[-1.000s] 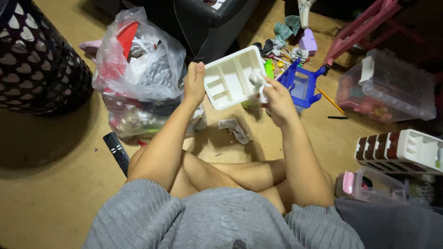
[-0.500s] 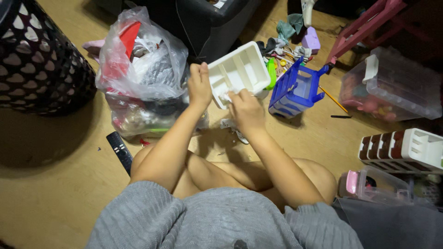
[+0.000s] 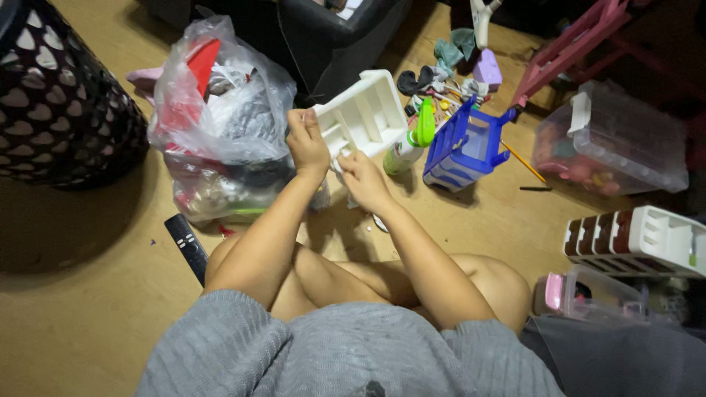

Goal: The person sprays a white plastic divider tray with a cleaning solution and wipes it down with a cloth before placing it next to a tiered shelf.

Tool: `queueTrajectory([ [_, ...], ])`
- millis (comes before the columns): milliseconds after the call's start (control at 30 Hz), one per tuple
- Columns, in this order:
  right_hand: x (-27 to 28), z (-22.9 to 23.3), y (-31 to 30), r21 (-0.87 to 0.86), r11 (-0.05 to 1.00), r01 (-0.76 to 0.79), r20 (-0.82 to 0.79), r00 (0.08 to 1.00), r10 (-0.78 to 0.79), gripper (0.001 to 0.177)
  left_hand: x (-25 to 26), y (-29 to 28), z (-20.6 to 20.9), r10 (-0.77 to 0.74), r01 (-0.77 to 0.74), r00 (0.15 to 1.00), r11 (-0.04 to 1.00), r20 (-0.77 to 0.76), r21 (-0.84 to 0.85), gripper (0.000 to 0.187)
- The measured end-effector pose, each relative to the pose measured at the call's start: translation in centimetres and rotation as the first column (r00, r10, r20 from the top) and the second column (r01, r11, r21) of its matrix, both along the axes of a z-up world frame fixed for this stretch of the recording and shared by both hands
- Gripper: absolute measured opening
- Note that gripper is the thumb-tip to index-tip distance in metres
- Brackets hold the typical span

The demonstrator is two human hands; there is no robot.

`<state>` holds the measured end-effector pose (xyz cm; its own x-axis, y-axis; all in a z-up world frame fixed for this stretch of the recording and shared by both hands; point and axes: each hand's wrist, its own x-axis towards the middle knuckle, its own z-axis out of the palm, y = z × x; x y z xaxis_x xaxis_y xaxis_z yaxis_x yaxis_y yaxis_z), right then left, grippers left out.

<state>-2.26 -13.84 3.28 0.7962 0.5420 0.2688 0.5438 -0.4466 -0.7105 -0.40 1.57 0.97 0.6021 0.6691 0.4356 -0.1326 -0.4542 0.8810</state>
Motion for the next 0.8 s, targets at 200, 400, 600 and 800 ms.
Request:
queueTrajectory([
  [200, -0.2, 3.8, -1.8, -0.165, 0.969, -0.182, -0.041, 0.983, 0.177, 0.022, -0.2, 0.4, 0.8, -0.07, 0.071, 0.997, 0.992, -0.012, 0.109, 0.035],
  [400, 0.4, 5.7, -2.8, -0.586, 0.797, -0.145, 0.217, 0.919, 0.328, 0.013, 0.3, -0.2, 0.6, -0.17, 0.198, 0.965, 0.971, -0.198, 0.134, 0.04],
  [600, 2.9, 6.4, -3.7, -0.707, 0.707, -0.014, 0.535, 0.644, 0.547, 0.011, 1.2, 0.3, 0.6, -0.195, 0.232, 0.946, 0.965, -0.258, 0.121, 0.042],
  [800, 1.8, 8.5, -5.2, -0.297, 0.951, 0.089, 0.634, 0.763, 0.126, 0.014, 0.8, 1.7, 0.5, -0.135, 0.164, 0.969, 0.978, -0.205, 0.128, 0.043],
])
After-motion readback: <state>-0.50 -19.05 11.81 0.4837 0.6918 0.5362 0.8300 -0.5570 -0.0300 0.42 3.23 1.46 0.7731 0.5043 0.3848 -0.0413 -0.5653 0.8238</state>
